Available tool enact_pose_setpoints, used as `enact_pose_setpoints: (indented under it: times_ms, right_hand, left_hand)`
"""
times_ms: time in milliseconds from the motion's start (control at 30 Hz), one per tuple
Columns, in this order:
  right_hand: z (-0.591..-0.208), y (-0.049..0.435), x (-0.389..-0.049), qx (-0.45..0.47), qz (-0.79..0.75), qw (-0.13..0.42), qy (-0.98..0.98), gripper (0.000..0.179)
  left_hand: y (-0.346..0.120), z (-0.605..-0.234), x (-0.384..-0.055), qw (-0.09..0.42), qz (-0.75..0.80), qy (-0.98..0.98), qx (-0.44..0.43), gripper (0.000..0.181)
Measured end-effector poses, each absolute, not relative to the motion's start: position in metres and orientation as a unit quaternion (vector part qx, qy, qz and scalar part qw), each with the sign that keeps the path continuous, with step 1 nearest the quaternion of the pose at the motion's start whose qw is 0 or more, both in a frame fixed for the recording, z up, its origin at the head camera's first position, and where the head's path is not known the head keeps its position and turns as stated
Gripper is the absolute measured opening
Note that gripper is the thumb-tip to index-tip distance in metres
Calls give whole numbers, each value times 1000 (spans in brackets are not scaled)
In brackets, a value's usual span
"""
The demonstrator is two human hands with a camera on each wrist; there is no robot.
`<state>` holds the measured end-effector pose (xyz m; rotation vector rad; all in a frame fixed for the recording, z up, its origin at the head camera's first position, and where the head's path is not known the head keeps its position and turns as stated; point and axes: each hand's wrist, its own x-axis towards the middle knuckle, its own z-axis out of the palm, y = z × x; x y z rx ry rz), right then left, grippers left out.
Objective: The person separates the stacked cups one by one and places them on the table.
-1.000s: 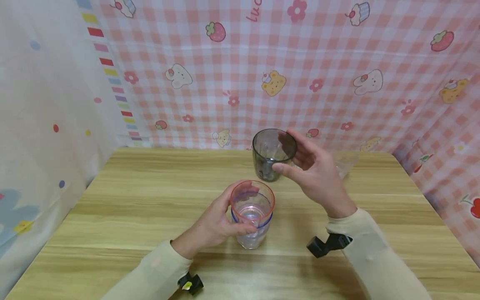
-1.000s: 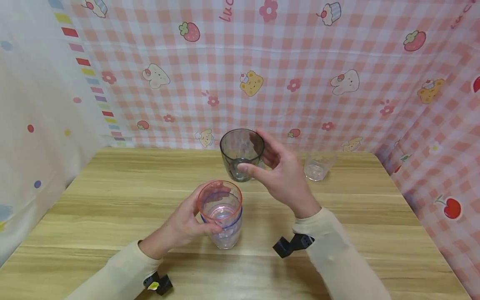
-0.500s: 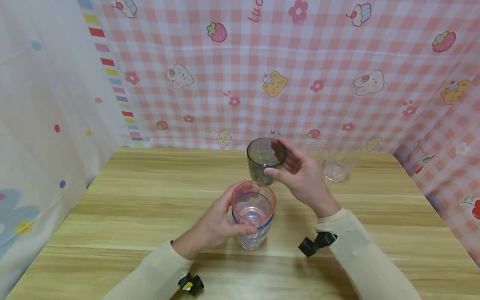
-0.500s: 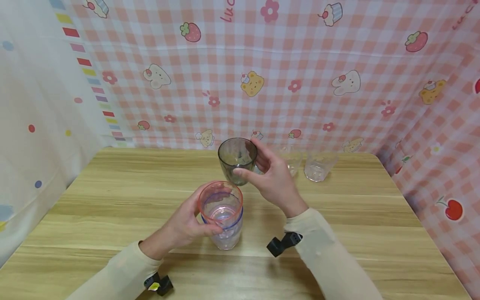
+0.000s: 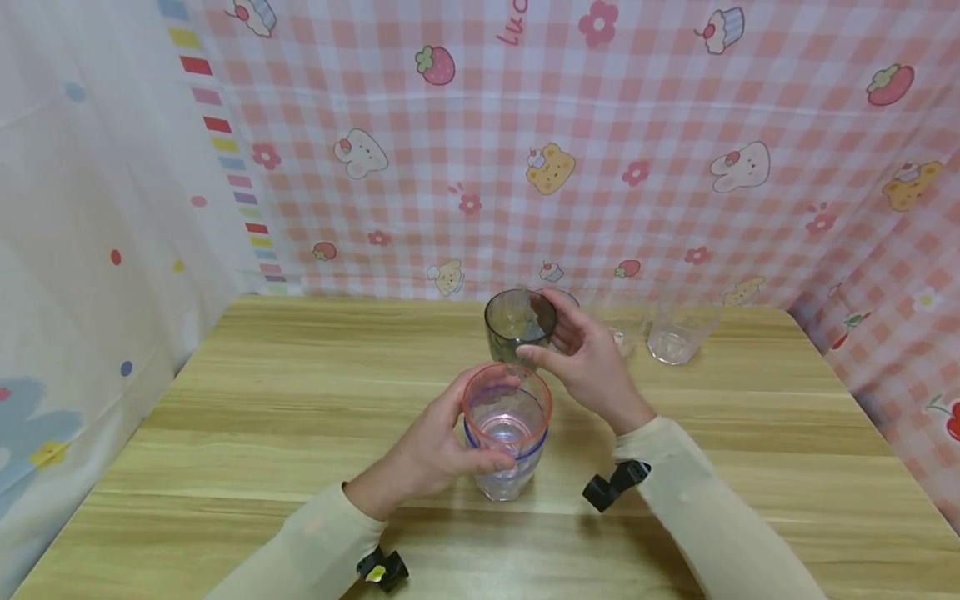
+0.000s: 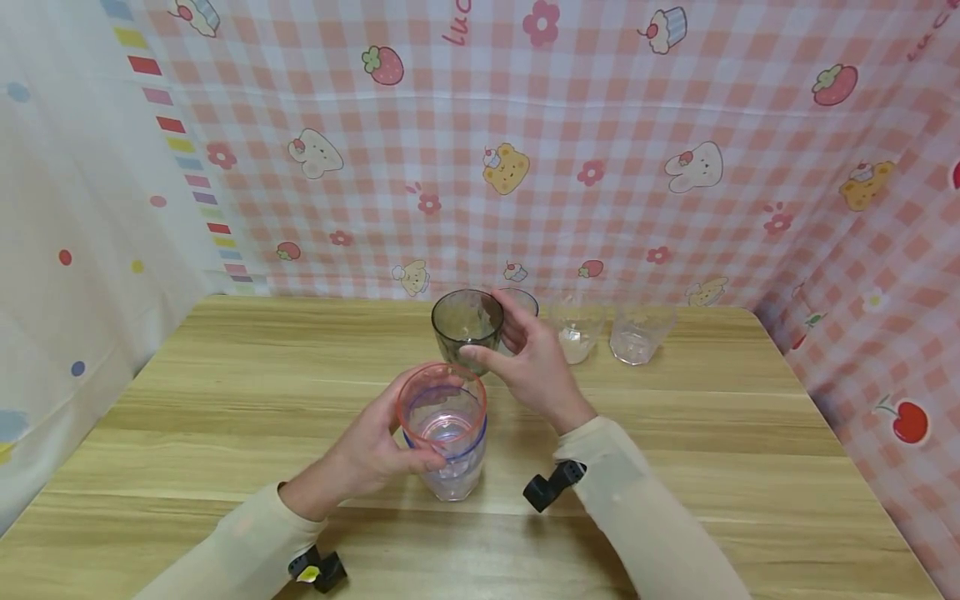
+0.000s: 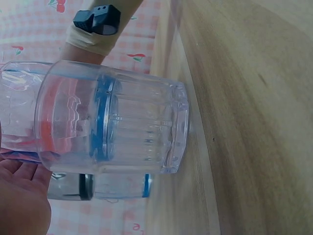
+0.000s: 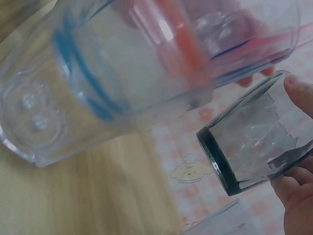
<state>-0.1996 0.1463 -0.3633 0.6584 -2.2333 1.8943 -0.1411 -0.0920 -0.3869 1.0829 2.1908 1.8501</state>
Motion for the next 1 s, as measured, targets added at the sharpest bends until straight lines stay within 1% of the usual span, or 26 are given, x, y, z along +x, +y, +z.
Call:
enact_pose_setpoints:
  times_ms: [467, 833, 1000]
  right_hand:
    - [-386, 136, -209, 197, 621, 34, -758, 84]
    - [-398, 135, -216, 216, 600, 24, -770, 78]
    - [-404, 135, -219, 229, 596, 17, -770, 78]
  left_hand:
    - [-92, -386, -139, 45, 611, 709, 348, 96]
    - [-90, -386, -139, 55, 614, 714, 331, 96]
    - [-91, -386, -140, 49, 614, 713, 334, 95]
